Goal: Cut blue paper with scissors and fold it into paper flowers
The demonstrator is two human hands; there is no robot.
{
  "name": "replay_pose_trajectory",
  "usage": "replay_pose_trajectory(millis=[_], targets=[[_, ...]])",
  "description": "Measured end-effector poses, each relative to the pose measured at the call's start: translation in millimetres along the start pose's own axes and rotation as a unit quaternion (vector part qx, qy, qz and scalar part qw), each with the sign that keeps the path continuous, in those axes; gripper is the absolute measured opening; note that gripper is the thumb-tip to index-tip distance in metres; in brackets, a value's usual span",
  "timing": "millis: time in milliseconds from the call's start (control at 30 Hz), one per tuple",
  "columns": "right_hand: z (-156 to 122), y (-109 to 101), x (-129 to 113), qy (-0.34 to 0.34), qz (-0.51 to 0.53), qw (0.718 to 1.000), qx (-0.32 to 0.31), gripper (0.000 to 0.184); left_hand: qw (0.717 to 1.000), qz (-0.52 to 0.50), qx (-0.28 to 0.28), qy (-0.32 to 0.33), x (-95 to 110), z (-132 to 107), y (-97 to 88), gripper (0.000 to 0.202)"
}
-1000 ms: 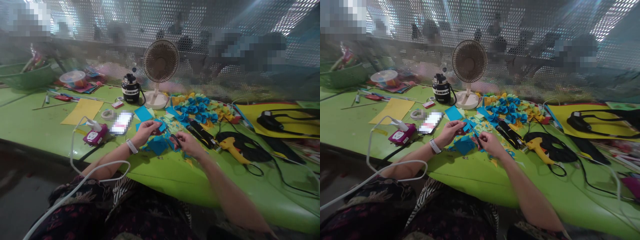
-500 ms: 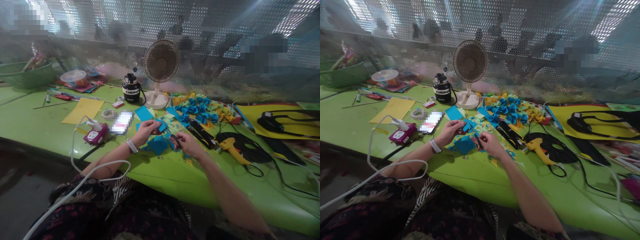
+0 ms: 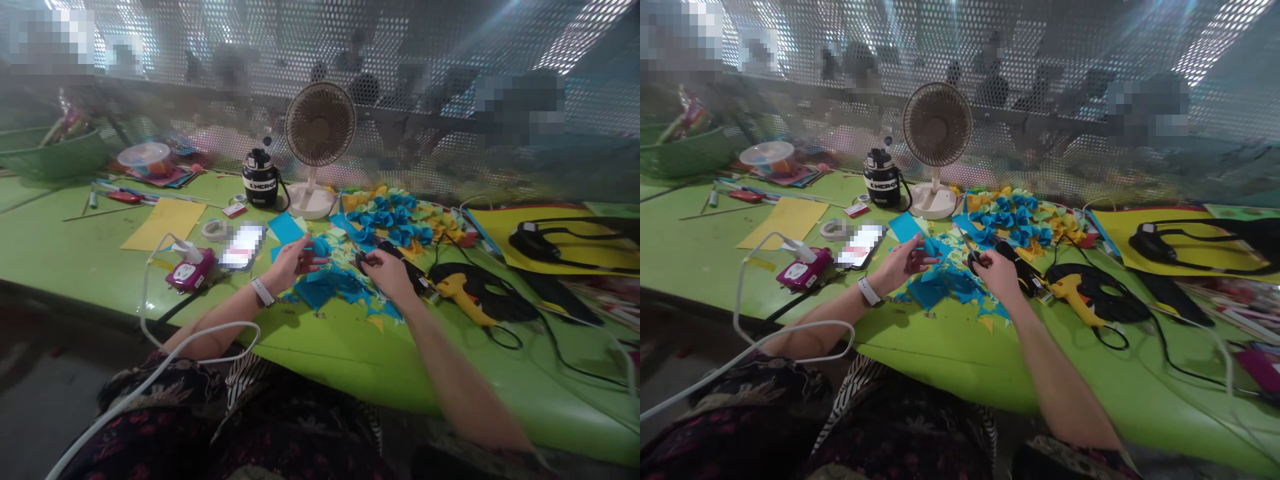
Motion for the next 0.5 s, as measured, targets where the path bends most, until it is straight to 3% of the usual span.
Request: replay_pose_trajectory(millis=[133,267,500], targets=[[3.7,2.8,7.6,-0.012,-0.138,0.99,-0.036,0.034,0.999,-0.027,-0.024,-0.014,-0.8,2.9,-0.7,0.022],[8.6,5.9,11.2,0.027,-0.176,0.981,-0.071,0.035,0.998,-0.027,-0.061,-0.011,-2.5,2.7,-2.1,0.012],[12.5,8.8,13.8,0.07,-0.202,0.974,-0.07,0.026,0.998,0.037,-0.05,0.026,-8.0,4.3,-6.0,0.033]])
Point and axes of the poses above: each hand's wrist, its own z-axis towards the middle knuckle, its own y-axis out of the palm, x = y × z, the point moved 1 cm from there along z, towards the middle knuckle, and after that the axes turned 14 degrees about -y, right-handed, at the moved point
